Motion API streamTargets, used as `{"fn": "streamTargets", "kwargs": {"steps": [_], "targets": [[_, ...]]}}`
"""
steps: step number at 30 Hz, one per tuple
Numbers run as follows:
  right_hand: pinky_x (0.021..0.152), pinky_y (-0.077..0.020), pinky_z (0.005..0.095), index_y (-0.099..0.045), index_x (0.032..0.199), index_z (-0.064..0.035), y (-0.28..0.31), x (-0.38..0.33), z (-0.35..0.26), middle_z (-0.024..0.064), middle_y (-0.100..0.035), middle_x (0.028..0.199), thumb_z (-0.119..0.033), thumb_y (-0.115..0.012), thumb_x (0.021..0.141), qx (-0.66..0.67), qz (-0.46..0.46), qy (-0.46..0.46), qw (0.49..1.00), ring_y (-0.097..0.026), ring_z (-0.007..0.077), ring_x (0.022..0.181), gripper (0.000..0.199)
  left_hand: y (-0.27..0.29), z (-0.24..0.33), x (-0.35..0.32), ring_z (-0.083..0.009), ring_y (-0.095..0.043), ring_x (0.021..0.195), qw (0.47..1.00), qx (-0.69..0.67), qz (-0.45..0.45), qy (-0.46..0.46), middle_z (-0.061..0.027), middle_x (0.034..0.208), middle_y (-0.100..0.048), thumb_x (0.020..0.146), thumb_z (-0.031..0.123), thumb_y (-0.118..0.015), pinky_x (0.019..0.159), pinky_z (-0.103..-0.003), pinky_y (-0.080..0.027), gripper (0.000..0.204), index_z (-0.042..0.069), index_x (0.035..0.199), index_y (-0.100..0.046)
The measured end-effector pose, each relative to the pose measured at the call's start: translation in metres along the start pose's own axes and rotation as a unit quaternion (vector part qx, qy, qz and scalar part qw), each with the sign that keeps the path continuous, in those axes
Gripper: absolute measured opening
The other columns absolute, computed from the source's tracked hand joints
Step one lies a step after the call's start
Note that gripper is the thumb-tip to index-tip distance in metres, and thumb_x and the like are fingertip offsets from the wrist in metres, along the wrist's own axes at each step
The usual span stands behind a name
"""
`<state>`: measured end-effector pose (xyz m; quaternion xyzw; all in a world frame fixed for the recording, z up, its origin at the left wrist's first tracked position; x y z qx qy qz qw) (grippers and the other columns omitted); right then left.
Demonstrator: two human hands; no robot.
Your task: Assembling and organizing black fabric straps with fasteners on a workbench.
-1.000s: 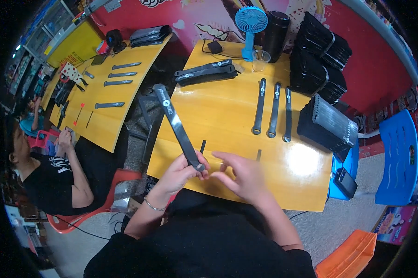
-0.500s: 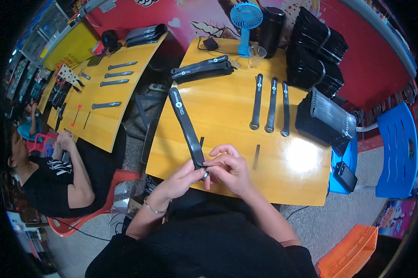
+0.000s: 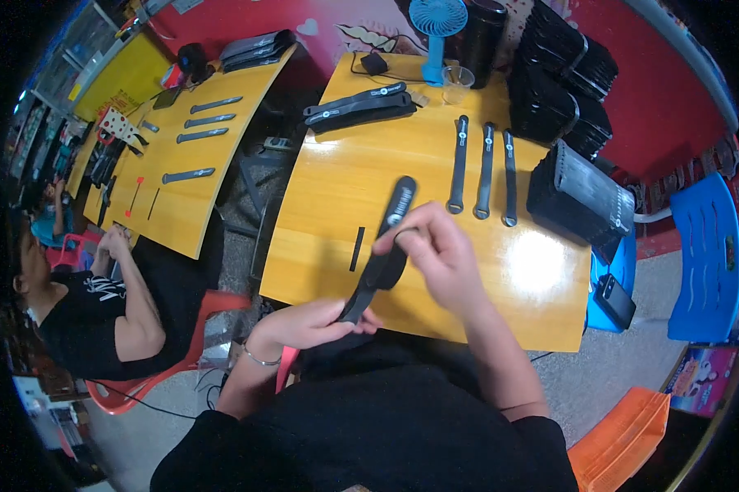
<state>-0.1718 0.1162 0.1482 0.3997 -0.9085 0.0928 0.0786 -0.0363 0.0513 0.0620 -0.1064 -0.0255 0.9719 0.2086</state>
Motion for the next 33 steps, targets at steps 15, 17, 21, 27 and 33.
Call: {"fn": "streamTargets", "kwargs": {"steps": [15, 17, 21, 27, 33], "targets": [[0.061, -0.0512, 0.0258, -0.067, 0.111, -0.0179, -0.051, -0.031, -0.014, 0.0081, -0.058, 0.113, 0.000, -0.072, 0.066, -0.391, -0.099, 0.168, 0.899, -0.060, 0.0157, 0.069, 0.049, 0.027, -0.005, 0.019, -0.0034, -0.037, 0.059, 0.951, -0.213, 0.222, -0.040, 0.0031, 0.074, -0.042, 0.099, 0.016, -0.035, 0.052, -0.017, -0.032, 0.026, 0.005, 0.121, -0.044], [0.052, -0.0451, 0.0230, -0.071, 0.102, -0.0145, -0.048, -0.029, -0.021, 0.0070, -0.059, 0.105, 0.004, -0.071, 0.065, -0.387, -0.059, 0.200, 0.898, -0.052, 0.0122, 0.058, 0.042, 0.026, 0.006, 0.019, -0.0033, -0.035, 0.058, 0.951, -0.225, 0.213, -0.023, 0.0037, 0.073, -0.041, 0.099, 0.016, -0.035, 0.052, -0.017, -0.031, 0.026, 0.005, 0.121, -0.044], [0.057, -0.0438, 0.0206, -0.071, 0.101, -0.0069, -0.025, -0.023, 0.001, 0.0079, -0.063, 0.094, 0.006, -0.066, 0.075, -0.225, -0.024, 0.118, 0.967, -0.054, 0.0103, 0.062, 0.029, 0.026, 0.006, 0.021, -0.0035, -0.032, 0.058, 0.969, -0.195, 0.148, -0.020, 0.0052, 0.072, -0.038, 0.099, 0.017, -0.037, 0.052, -0.017, -0.029, 0.024, 0.003, 0.117, -0.045], [0.066, -0.0471, 0.0240, -0.069, 0.100, -0.0028, 0.048, -0.001, -0.019, 0.0055, -0.067, 0.082, -0.004, -0.062, 0.086, -0.064, 0.129, 0.035, 0.989, -0.062, 0.0129, 0.078, 0.016, 0.036, 0.018, -0.013, -0.0025, -0.034, 0.060, 0.991, -0.112, 0.071, 0.001, 0.0055, 0.072, -0.039, 0.098, 0.021, -0.042, 0.053, -0.017, -0.029, 0.023, 0.001, 0.107, -0.052], [0.065, -0.0371, 0.0177, -0.070, 0.099, -0.0019, 0.099, 0.019, -0.062, 0.0005, -0.067, 0.085, -0.016, -0.063, 0.089, -0.172, 0.229, 0.097, 0.953, -0.052, 0.0037, 0.074, 0.018, 0.058, 0.008, -0.058, -0.0016, -0.035, 0.062, 0.986, -0.142, 0.069, 0.053, 0.0051, 0.074, -0.042, 0.098, 0.020, -0.044, 0.054, -0.016, -0.030, 0.023, 0.000, 0.105, -0.052]]}}
Point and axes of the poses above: each hand's wrist, its own x-axis towards the middle knuckle, its own y-axis out of the back of the hand, z = x × y, the point moved 9 cm from there along x, towards the middle knuckle
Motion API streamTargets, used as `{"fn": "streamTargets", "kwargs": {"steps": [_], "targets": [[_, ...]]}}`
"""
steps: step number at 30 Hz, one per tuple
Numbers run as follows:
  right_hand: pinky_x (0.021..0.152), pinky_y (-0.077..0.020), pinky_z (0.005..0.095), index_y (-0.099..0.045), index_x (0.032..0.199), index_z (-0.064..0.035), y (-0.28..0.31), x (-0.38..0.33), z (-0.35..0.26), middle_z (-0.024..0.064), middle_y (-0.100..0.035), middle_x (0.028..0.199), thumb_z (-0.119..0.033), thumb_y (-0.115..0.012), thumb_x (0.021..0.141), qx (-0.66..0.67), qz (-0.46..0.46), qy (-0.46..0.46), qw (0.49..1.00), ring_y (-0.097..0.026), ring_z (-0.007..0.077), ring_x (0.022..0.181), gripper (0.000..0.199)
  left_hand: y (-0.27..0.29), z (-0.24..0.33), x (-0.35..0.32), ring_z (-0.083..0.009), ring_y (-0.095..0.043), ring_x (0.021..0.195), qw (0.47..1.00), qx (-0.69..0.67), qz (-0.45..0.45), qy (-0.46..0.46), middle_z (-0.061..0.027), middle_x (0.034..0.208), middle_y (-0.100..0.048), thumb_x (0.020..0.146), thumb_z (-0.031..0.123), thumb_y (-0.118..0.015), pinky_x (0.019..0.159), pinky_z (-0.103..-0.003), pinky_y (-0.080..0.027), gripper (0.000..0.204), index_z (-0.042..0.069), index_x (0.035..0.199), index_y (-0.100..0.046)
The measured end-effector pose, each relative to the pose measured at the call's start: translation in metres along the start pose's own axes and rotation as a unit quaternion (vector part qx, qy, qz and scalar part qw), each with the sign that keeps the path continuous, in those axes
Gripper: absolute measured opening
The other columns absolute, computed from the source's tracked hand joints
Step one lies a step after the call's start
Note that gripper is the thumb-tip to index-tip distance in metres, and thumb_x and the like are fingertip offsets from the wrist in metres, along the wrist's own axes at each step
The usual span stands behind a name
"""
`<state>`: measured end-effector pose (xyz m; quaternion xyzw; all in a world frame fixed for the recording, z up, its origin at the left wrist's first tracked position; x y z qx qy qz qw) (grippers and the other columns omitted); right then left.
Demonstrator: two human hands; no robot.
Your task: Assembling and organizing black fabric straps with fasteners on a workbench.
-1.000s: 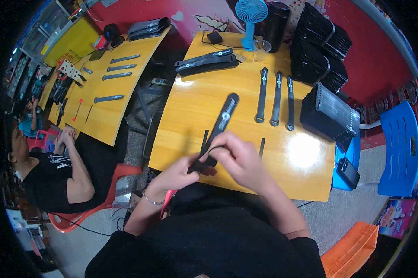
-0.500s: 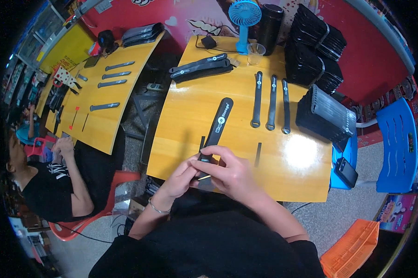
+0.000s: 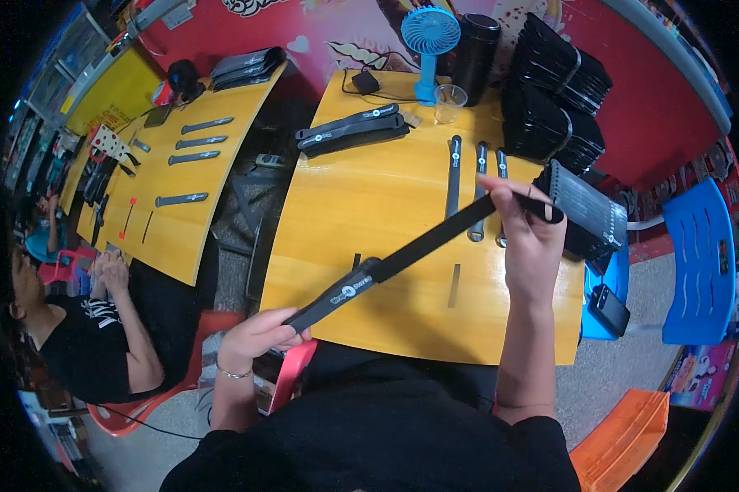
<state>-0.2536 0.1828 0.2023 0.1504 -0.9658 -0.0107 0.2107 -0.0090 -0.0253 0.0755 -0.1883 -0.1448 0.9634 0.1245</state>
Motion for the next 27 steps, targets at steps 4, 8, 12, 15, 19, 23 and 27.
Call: {"fn": "streamTargets", "kwargs": {"steps": [4, 8, 12, 15, 19, 23, 27], "targets": [[0.069, -0.0392, 0.0185, -0.070, 0.099, -0.0021, -0.006, 0.015, -0.027, 0.0017, -0.068, 0.087, -0.016, -0.064, 0.088, 0.058, 0.027, 0.066, 0.996, -0.055, 0.0062, 0.076, 0.018, 0.002, 0.014, -0.004, -0.0016, -0.036, 0.062, 1.000, 0.014, -0.007, -0.019, 0.0046, 0.074, -0.043, 0.097, 0.017, -0.044, 0.054, -0.015, -0.030, 0.021, -0.001, 0.105, -0.051], [0.069, -0.0440, 0.0211, -0.070, 0.097, -0.0053, 0.050, 0.029, -0.045, 0.0046, -0.069, 0.086, -0.023, -0.061, 0.090, 0.025, 0.181, 0.129, 0.975, -0.058, 0.0095, 0.076, 0.021, 0.025, 0.012, -0.026, -0.0020, -0.033, 0.059, 0.998, 0.005, 0.053, 0.011, 0.0050, 0.071, -0.040, 0.096, 0.014, -0.043, 0.052, -0.017, -0.029, 0.017, 0.000, 0.102, -0.051], [0.071, -0.0518, 0.0271, -0.070, 0.100, -0.0074, 0.046, 0.035, -0.057, 0.0053, -0.070, 0.094, -0.010, -0.065, 0.083, -0.038, 0.141, 0.201, 0.969, -0.066, 0.0158, 0.085, 0.018, 0.067, -0.010, -0.035, -0.0038, -0.033, 0.054, 0.979, -0.139, 0.129, -0.070, 0.0025, 0.068, -0.041, 0.096, 0.015, -0.041, 0.049, -0.018, -0.028, 0.017, 0.000, 0.099, -0.049], [0.069, -0.0535, 0.0296, -0.071, 0.100, -0.0108, -0.032, 0.027, -0.037, 0.0060, -0.070, 0.092, 0.006, -0.067, 0.071, -0.204, 0.021, 0.281, 0.937, -0.067, 0.0181, 0.083, 0.034, 0.074, 0.001, -0.013, -0.0075, -0.037, 0.052, 0.955, -0.178, 0.194, -0.137, -0.0014, 0.066, -0.043, 0.098, 0.020, -0.039, 0.048, -0.019, -0.030, 0.020, 0.002, 0.098, -0.048], [0.067, -0.0533, 0.0304, -0.071, 0.097, -0.0157, -0.084, 0.004, 0.037, 0.0049, -0.069, 0.093, 0.004, -0.061, 0.069, -0.415, -0.096, 0.243, 0.872, -0.066, 0.0218, 0.079, 0.035, 0.078, 0.036, 0.046, -0.0117, -0.048, 0.055, 0.944, -0.127, 0.212, -0.219, -0.0142, 0.083, -0.060, 0.100, 0.022, -0.037, 0.052, -0.022, -0.039, 0.019, 0.006, 0.101, -0.047], [0.069, -0.0529, 0.0320, -0.070, 0.101, -0.0131, -0.105, -0.028, 0.084, 0.0048, -0.069, 0.098, -0.013, -0.073, 0.067, -0.432, -0.229, 0.180, 0.853, -0.067, 0.0227, 0.082, 0.034, 0.086, 0.070, 0.112, -0.0153, -0.061, 0.084, 0.944, -0.040, 0.236, -0.226, -0.0161, 0.114, -0.061, 0.101, 0.025, -0.036, 0.070, -0.026, -0.048, 0.023, 0.005, 0.101, -0.048], [0.077, -0.0517, 0.0341, -0.070, 0.101, -0.0124, -0.123, -0.042, 0.091, 0.0070, -0.064, 0.114, -0.043, -0.076, 0.065, -0.414, -0.402, 0.051, 0.815, -0.065, 0.0262, 0.093, 0.047, 0.111, 0.088, 0.171, -0.0208, -0.056, 0.110, 0.928, 0.084, 0.243, -0.269, -0.0155, 0.124, -0.056, 0.101, 0.026, -0.035, 0.083, -0.030, -0.045, 0.022, 0.007, 0.101, -0.048]]}}
Point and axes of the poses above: each hand's wrist, its own x-axis towards the middle knuckle, its own y-axis out of the back of the hand, z = x × y, the point moved 9 cm from there along x, towards the middle knuckle
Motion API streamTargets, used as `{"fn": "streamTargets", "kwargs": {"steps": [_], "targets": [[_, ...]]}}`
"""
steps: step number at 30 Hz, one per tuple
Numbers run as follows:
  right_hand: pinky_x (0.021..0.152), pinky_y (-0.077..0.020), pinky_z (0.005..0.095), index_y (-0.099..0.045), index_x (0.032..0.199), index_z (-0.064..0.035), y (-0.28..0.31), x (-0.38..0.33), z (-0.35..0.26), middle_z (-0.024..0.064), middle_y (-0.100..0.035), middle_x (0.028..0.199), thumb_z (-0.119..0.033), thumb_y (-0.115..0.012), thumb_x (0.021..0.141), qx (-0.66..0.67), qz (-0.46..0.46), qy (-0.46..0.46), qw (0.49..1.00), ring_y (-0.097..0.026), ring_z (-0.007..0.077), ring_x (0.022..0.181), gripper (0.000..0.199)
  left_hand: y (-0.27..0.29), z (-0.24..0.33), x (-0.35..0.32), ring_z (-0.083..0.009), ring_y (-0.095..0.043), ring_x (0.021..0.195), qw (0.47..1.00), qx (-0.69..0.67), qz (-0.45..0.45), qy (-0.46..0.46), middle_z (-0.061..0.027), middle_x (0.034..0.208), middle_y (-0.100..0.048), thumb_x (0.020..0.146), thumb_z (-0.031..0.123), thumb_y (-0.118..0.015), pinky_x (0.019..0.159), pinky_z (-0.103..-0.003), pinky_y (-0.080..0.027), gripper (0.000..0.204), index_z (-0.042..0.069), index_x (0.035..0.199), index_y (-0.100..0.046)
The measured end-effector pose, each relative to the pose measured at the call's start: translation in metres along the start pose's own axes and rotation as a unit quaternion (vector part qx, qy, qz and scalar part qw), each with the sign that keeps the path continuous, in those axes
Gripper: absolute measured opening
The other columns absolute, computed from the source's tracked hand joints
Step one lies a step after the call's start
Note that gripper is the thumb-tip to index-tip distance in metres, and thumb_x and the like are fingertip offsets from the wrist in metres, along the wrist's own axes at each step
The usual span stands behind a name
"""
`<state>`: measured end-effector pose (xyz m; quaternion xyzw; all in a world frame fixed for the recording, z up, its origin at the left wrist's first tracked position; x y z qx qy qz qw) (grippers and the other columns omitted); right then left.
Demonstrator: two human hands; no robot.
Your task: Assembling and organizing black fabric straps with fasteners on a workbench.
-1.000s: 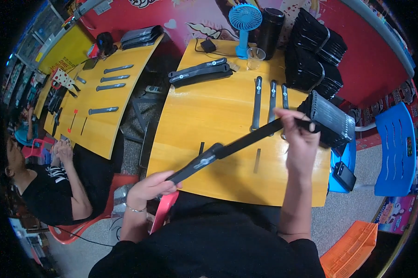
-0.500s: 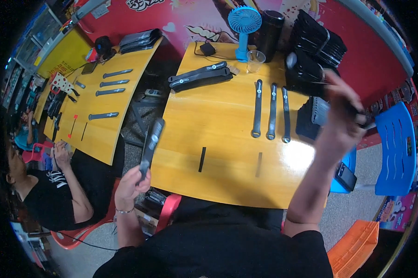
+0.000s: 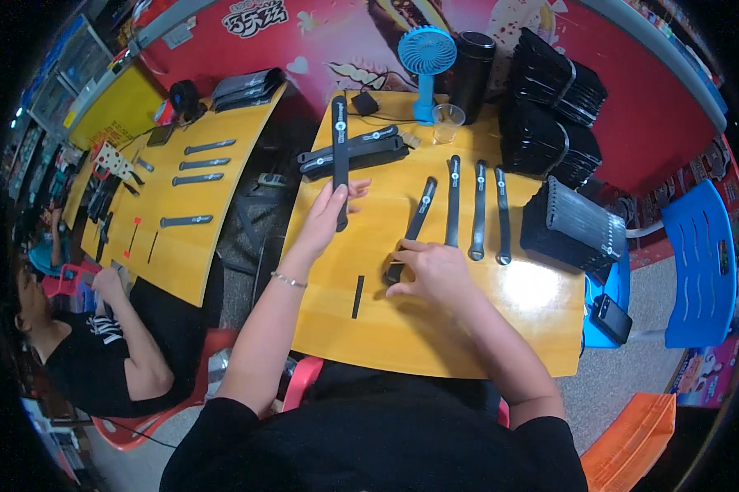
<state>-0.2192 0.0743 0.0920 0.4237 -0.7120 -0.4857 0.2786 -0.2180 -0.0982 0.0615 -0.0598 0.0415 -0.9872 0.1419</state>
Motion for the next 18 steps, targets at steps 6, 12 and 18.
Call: {"fn": "streamTargets", "kwargs": {"steps": [6, 12, 18], "targets": [[0.070, -0.0529, 0.0317, -0.067, 0.098, -0.0112, 0.003, -0.008, 0.018, 0.0065, -0.065, 0.108, -0.034, -0.076, 0.067, -0.050, 0.196, -0.011, 0.979, -0.066, 0.0232, 0.085, 0.039, -0.004, -0.039, 0.055, -0.0118, -0.051, 0.103, 0.999, 0.046, 0.014, -0.010, -0.0058, 0.115, -0.060, 0.100, 0.029, -0.038, 0.088, -0.029, -0.042, 0.025, 0.007, 0.098, -0.051], [0.066, -0.0527, 0.0305, -0.065, 0.099, -0.0109, -0.007, 0.002, 0.024, 0.0060, -0.065, 0.109, -0.030, -0.079, 0.063, -0.071, 0.177, -0.048, 0.980, -0.065, 0.0219, 0.080, 0.043, 0.017, -0.056, 0.079, -0.0101, -0.052, 0.096, 0.996, 0.030, 0.086, -0.010, -0.0030, 0.109, -0.060, 0.099, 0.032, -0.040, 0.082, -0.028, -0.044, 0.029, 0.007, 0.100, -0.054], [0.067, -0.0518, 0.0312, -0.062, 0.102, -0.0105, 0.002, 0.022, 0.047, 0.0046, -0.064, 0.111, -0.030, -0.078, 0.065, -0.075, 0.141, -0.043, 0.986, -0.064, 0.0215, 0.084, 0.045, 0.033, -0.060, 0.094, -0.0115, -0.053, 0.097, 0.994, 0.016, 0.103, 0.018, -0.0049, 0.106, -0.060, 0.099, 0.032, -0.040, 0.077, -0.030, -0.051, 0.030, 0.006, 0.104, -0.056]]}}
Point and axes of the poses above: each hand's wrist, its own x-axis towards the middle knuckle, its own y-axis out of the back of the hand, z = x × y, the point moved 9 cm from there along x, towards the middle knuckle
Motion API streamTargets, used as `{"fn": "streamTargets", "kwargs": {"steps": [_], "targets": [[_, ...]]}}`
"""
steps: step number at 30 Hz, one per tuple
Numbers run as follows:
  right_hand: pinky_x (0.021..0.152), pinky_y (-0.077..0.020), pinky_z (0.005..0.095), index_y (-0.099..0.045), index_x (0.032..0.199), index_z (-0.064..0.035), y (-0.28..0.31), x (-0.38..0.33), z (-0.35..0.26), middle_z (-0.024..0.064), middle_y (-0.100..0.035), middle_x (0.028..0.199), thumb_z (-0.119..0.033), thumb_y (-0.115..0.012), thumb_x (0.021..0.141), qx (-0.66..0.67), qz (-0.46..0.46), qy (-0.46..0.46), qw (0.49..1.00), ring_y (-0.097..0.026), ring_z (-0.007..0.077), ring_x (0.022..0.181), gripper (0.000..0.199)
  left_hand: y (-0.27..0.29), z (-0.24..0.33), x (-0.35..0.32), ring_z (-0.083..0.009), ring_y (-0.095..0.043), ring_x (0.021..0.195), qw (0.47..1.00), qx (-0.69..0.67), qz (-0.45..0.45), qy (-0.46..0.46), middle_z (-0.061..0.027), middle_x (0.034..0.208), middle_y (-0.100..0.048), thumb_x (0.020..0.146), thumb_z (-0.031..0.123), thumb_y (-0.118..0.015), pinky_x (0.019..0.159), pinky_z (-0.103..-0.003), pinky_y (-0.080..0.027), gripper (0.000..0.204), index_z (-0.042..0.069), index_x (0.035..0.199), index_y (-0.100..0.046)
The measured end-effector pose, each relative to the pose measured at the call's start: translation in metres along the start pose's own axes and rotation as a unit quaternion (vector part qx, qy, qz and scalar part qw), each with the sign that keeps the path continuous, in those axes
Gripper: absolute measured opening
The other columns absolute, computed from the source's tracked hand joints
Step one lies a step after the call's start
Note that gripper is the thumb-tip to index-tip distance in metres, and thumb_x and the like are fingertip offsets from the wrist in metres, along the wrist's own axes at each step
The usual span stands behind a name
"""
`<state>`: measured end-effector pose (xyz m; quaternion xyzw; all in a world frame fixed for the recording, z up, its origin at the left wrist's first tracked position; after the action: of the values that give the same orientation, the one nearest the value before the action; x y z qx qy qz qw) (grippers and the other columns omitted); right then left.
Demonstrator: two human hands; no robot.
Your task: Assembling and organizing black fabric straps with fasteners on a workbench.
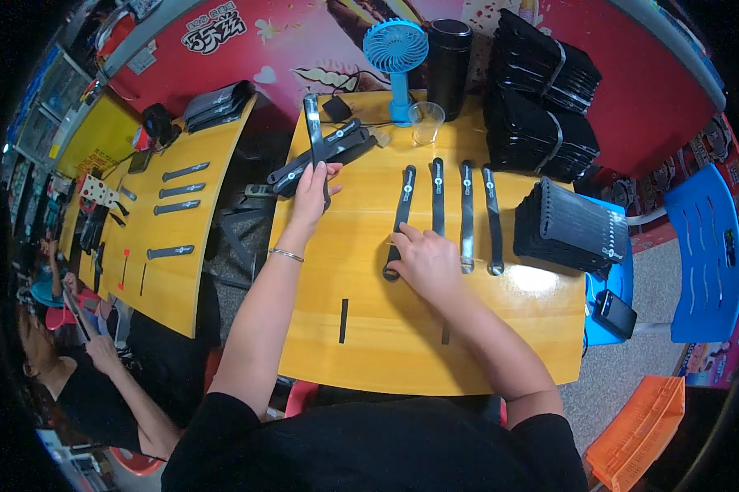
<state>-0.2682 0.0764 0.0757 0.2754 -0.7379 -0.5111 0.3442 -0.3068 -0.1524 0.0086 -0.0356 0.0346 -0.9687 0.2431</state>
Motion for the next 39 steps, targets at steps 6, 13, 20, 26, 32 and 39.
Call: {"fn": "streamTargets", "kwargs": {"steps": [6, 13, 20, 26, 32, 39], "targets": [[0.069, -0.0518, 0.0314, -0.062, 0.105, -0.0126, 0.002, 0.010, 0.019, 0.0029, -0.064, 0.112, -0.029, -0.076, 0.067, -0.009, -0.013, 0.001, 1.000, -0.065, 0.0207, 0.087, 0.043, 0.003, 0.015, -0.010, -0.0166, -0.055, 0.103, 1.000, 0.028, 0.005, 0.007, -0.0100, 0.108, -0.060, 0.100, 0.030, -0.038, 0.079, -0.034, -0.051, 0.026, 0.008, 0.097, -0.051], [0.070, -0.0509, 0.0345, -0.062, 0.109, -0.0121, 0.035, 0.000, 0.007, 0.0050, -0.065, 0.104, -0.027, -0.073, 0.074, 0.077, 0.059, 0.019, 0.995, -0.064, 0.0251, 0.083, 0.040, -0.030, 0.050, -0.098, -0.0109, -0.050, 0.069, 0.954, -0.279, -0.105, 0.032, -0.0029, 0.078, -0.049, 0.101, 0.028, -0.035, 0.055, -0.023, -0.040, 0.027, 0.005, 0.110, -0.046], [0.064, -0.0471, 0.0330, -0.059, 0.118, -0.0016, 0.090, -0.051, -0.067, 0.0111, -0.067, 0.079, -0.001, -0.053, 0.085, 0.235, 0.124, 0.056, 0.962, -0.061, 0.0254, 0.068, 0.034, -0.042, 0.089, -0.190, -0.0179, -0.054, 0.088, 0.912, -0.407, -0.025, 0.046, -0.0080, 0.095, -0.051, 0.101, 0.023, -0.034, 0.082, -0.034, -0.049, 0.032, 0.003, 0.125, -0.041], [0.060, -0.0473, 0.0332, -0.056, 0.122, -0.0057, 0.087, -0.082, -0.094, 0.0096, -0.067, 0.079, 0.001, -0.061, 0.082, 0.321, 0.134, 0.026, 0.937, -0.061, 0.0239, 0.065, 0.041, -0.041, 0.103, -0.228, -0.0281, -0.054, 0.115, 0.924, -0.379, -0.048, 0.010, -0.0130, 0.112, -0.053, 0.102, 0.025, -0.030, 0.091, -0.041, -0.052, 0.035, 0.010, 0.133, -0.035], [0.062, -0.0512, 0.0336, -0.054, 0.123, -0.0079, 0.081, -0.094, -0.098, 0.0123, -0.068, 0.082, 0.001, -0.060, 0.083, 0.367, 0.113, -0.026, 0.923, -0.067, 0.0284, 0.071, 0.042, -0.041, 0.118, -0.251, -0.0313, -0.051, 0.118, 0.929, -0.364, -0.040, -0.050, -0.0149, 0.116, -0.053, 0.101, 0.020, -0.035, 0.093, -0.045, -0.051, 0.035, 0.011, 0.135, -0.033], [0.062, -0.0516, 0.0332, -0.056, 0.120, -0.0069, 0.084, -0.103, -0.105, 0.0144, -0.067, 0.080, 0.001, -0.061, 0.082, 0.365, 0.140, -0.005, 0.920, -0.067, 0.0276, 0.072, 0.039, -0.040, 0.128, -0.266, -0.0335, -0.051, 0.119, 0.932, -0.348, -0.048, -0.087, -0.0151, 0.117, -0.053, 0.099, 0.018, -0.039, 0.094, -0.045, -0.050, 0.037, 0.010, 0.135, -0.033]]}}
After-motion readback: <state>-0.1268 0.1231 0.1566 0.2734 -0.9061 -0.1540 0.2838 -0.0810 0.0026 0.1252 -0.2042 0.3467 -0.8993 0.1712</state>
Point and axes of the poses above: each hand's wrist, its own x-axis towards the middle knuckle, its own y-axis out of the back of the hand, z = x × y, the point moved 9 cm from there along x, towards the middle knuckle
